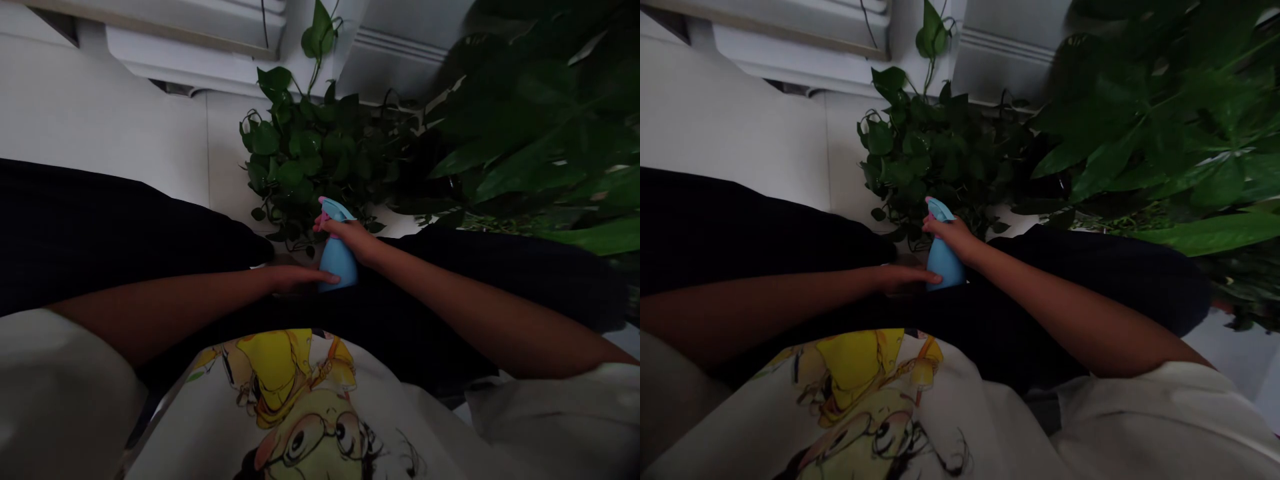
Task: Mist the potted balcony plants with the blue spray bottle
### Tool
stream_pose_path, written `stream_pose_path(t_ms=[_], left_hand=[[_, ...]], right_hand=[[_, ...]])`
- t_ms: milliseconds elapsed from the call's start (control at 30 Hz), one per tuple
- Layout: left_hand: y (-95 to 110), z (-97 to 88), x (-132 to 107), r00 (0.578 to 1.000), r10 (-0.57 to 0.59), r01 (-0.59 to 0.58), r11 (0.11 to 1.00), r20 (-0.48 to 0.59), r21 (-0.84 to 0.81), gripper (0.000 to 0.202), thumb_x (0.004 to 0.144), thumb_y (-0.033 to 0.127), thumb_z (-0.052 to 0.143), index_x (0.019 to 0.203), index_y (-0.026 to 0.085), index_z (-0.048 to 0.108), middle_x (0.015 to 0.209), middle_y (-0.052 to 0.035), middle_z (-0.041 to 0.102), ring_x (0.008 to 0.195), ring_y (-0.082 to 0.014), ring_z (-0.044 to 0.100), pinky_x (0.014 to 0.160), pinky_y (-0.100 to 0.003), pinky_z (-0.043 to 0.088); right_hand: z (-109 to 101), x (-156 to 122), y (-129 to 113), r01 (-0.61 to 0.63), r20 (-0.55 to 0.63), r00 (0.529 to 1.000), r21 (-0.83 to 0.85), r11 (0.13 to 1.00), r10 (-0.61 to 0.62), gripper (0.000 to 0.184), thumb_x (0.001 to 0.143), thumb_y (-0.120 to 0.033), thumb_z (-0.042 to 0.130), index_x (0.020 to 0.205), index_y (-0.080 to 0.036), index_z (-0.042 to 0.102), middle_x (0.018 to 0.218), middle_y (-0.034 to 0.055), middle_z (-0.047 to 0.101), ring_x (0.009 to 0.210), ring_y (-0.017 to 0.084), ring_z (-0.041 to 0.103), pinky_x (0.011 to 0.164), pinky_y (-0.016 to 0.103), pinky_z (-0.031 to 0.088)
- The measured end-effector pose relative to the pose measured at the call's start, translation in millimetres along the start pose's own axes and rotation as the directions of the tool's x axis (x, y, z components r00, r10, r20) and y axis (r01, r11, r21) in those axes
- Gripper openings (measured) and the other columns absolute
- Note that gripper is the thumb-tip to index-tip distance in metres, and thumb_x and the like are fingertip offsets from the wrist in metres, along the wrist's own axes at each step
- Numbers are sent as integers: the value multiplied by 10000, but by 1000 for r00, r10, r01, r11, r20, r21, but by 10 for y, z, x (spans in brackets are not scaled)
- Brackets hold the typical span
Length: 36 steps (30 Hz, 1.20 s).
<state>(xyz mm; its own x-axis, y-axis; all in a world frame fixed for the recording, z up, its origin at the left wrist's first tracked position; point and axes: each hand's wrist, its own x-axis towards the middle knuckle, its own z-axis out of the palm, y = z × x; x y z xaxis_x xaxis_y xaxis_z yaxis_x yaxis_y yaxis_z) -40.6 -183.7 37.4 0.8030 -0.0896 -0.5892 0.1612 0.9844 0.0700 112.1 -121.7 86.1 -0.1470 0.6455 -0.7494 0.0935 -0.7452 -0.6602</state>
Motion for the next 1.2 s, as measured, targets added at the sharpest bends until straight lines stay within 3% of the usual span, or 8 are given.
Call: stream_pose_path(t_ms=[200, 433, 600, 900, 1200], left_hand=[[-8, -15, 7, 1000, -13, 13, 1000, 9, 9, 693, 564, 434, 931, 1175, 219, 685, 1220, -61, 730, 1127, -234, 666, 1035, -355, 468], [-8, -30, 10, 1000, 1, -1, 1000, 17, 8, 728, 594, 416, 920, 1250, 243, 655, 1260, -59, 714, 1142, -247, 665, 1007, -361, 491], [-6, -27, 11, 1000, 6, -6, 1000, 8, 6, 728, 568, 410, 932, 1221, 234, 663, 1247, -64, 718, 1155, -249, 656, 1032, -372, 475], [-6, -16, -6, 1000, 10, -10, 1000, 15, 10, 718, 584, 422, 922, 1224, 236, 656, 1260, -60, 712, 1180, -247, 646, 1046, -358, 464], [38, 39, -37, 1000, 15, -15, 999, -8, 39, 874, 541, 441, 938, 1322, 244, 600, 1316, -65, 683, 1223, -256, 622, 1061, -359, 457]], right_hand=[[8, -6, -14, -1, -6, 1000, -19, 1000, 1, 387, 681, -255, 637, 1066, -245, 671, 996, 17, 680, 1011, 212, 620, 767, 304, 473], [11, 19, 27, 32, -9, 999, -5, 999, -32, 200, 687, -300, 632, 859, -202, 659, 920, 25, 664, 929, 196, 617, 735, 291, 452], [25, 16, 29, 35, -19, 999, 30, 999, -35, 327, 680, -304, 647, 995, -223, 676, 843, 1, 646, 867, 184, 604, 712, 287, 433], [39, 13, 13, 62, -38, 997, -5, 998, -62, 314, 689, -265, 625, 995, -216, 675, 737, -15, 607, 761, 161, 567, 699, 288, 414], [50, 32, 5, 15, -74, 997, 54, 998, -11, 635, 655, -214, 621, 1289, -228, 577, 688, -38, 590, 708, 166, 576, 686, 288, 432]])
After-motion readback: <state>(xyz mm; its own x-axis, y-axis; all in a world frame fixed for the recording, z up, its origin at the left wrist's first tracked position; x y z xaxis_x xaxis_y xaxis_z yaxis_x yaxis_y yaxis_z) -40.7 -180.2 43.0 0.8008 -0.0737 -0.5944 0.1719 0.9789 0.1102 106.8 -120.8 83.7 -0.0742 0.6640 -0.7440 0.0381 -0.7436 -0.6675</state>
